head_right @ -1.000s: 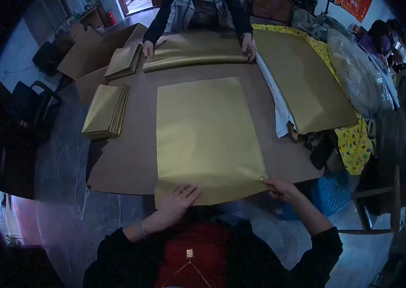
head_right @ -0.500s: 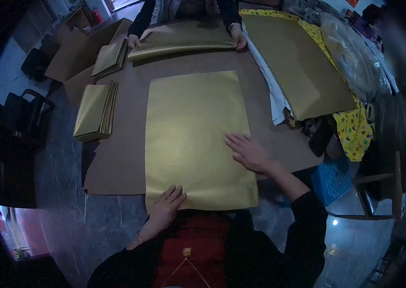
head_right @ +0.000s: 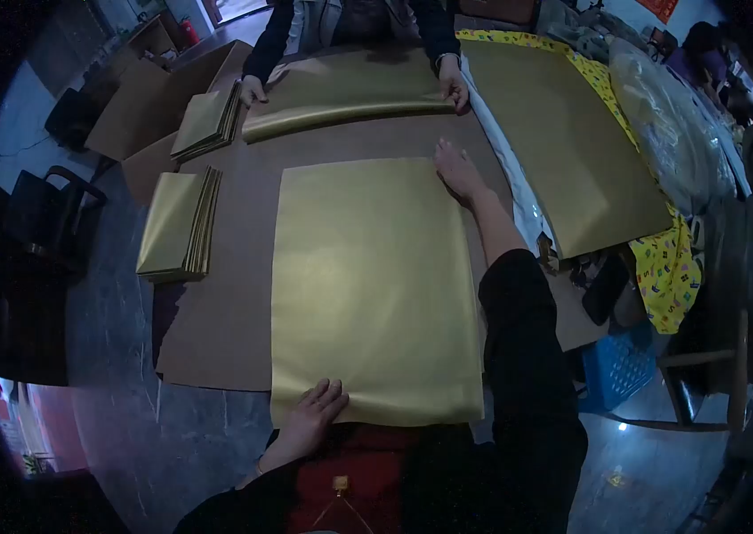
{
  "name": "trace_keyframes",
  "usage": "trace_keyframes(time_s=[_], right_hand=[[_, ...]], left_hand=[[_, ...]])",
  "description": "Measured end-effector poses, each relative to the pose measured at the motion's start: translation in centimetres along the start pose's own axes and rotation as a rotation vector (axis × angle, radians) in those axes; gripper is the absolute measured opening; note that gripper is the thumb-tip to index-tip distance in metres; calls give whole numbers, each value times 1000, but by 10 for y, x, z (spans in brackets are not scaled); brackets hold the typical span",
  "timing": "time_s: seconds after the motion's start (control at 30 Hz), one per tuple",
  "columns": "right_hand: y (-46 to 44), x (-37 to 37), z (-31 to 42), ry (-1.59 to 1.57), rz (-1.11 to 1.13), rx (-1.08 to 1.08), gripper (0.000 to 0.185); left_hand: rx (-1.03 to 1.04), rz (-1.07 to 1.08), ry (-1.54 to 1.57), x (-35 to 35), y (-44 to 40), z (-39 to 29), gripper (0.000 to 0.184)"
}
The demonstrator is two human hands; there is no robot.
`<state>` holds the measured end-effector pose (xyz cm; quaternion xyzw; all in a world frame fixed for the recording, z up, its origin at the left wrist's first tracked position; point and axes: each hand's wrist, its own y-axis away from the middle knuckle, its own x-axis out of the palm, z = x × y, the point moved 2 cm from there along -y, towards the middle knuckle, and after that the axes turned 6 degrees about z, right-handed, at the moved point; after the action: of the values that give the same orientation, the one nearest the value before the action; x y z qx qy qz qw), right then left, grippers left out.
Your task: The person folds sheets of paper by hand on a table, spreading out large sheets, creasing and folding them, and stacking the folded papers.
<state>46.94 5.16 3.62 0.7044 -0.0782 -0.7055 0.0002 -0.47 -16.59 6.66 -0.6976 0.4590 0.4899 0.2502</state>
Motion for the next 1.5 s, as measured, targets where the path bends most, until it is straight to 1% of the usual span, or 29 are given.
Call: trace_keyframes(time_s=[0.03, 0.07, 0.13, 0.2, 0.27, 0.3, 0.33, 0.37, 0.47, 0.5, 0.53, 0.6, 0.63, 0.7, 0.73, 0.77, 0.8, 0.87, 0.93, 1.0, 1.07, 1.1, 1.17, 1.23, 1.27, 1.33, 1.37, 1.43, 1.5], right_hand=[[5, -1, 5, -4, -1, -5, 51], [15, -1, 9, -642, -68, 0, 50], [56, -7, 18, -1047, -168, -139, 51], [116, -21, 23, -758, -145, -275, 50], [172, -40, 44, -633, -12, -246, 47], [202, -47, 56, -557, 64, -215, 47], [225, -33, 53, -532, 145, -274, 49], [247, -19, 46, -507, 228, -327, 51], [291, -3, 54, -553, 262, -382, 59], [298, -12, 59, -554, 263, -363, 60], [304, -16, 64, -560, 265, -348, 60], [310, -21, 69, -514, 234, -340, 60], [310, -21, 70, -462, 270, -337, 60], [311, -15, 66, -412, 244, -364, 61], [309, -11, 66, -357, 225, -397, 62], [305, -8, 68, -222, 130, -405, 52], [304, -6, 67, -226, 127, -402, 52], [297, -2, 59, -665, 224, -131, 30], [284, -5, 56, -665, 154, -149, 24], [270, -11, 59, -664, 81, -166, 26], [253, -15, 64, -919, 161, 188, 30], [243, -15, 67, -920, 159, 188, 30], [226, -18, 67, -860, 11, 206, 33], [213, -8, 66, -785, 40, 245, 36], [207, -4, 64, -706, 67, 284, 38], [203, -2, 64, -691, 97, 333, 40], [202, -1, 64, -674, 125, 382, 42], [203, -4, 66, -690, 98, 392, 42], [200, -8, 69, -705, 72, 396, 42]], left_hand=[[-5, -2, -8, -1, 0, 0, 37], [-13, -2, -14, -2, 1, 0, 37], [12, -53, 64, -6, -1, 0, 34], [10, -82, 120, -12, -5, 3, 31], [12, -106, 182, -21, -9, 5, 28], [-59, -9, 209, -28, -12, 5, 24], [-126, 91, 235, -34, -15, 4, 21], [-84, 63, 222, -43, -20, 4, 17], [5, 75, 194, -70, -24, -5, 18], [86, 44, 219, -68, -22, -2, 19], [97, 56, 222, -75, -21, -4, 19], [235, 111, 234, -100, -24, -13, 21], [241, 118, 230, -113, -25, -13, 21], [191, 344, 257, -135, -31, -13, 24], [193, 347, 251, -151, -37, -16, 24], [116, 448, 287, -167, -46, -17, 25], [38, 549, 323, -176, -56, -14, 26], [11, 611, 322, -187, -76, 4, 31], [20, 541, 301, -202, -96, 27, 34], [-139, 603, 356, -221, -125, 50, 38], [-76, 439, 514, -225, -154, 87, 40], [-119, 383, 425, -223, -172, 115, 42], [-162, 326, 338, -220, -209, 149, 44], [-366, 376, 316, -213, -234, 168, 34], [-366, 376, 315, -192, -243, 197, 34], [-205, 269, 400, -149, -258, 259, 35], [-203, 273, 401, -151, -260, 252, 35], [-364, 400, 258, -156, -254, 228, 36], [-356, 386, 284, -158, -251, 230, 36]])
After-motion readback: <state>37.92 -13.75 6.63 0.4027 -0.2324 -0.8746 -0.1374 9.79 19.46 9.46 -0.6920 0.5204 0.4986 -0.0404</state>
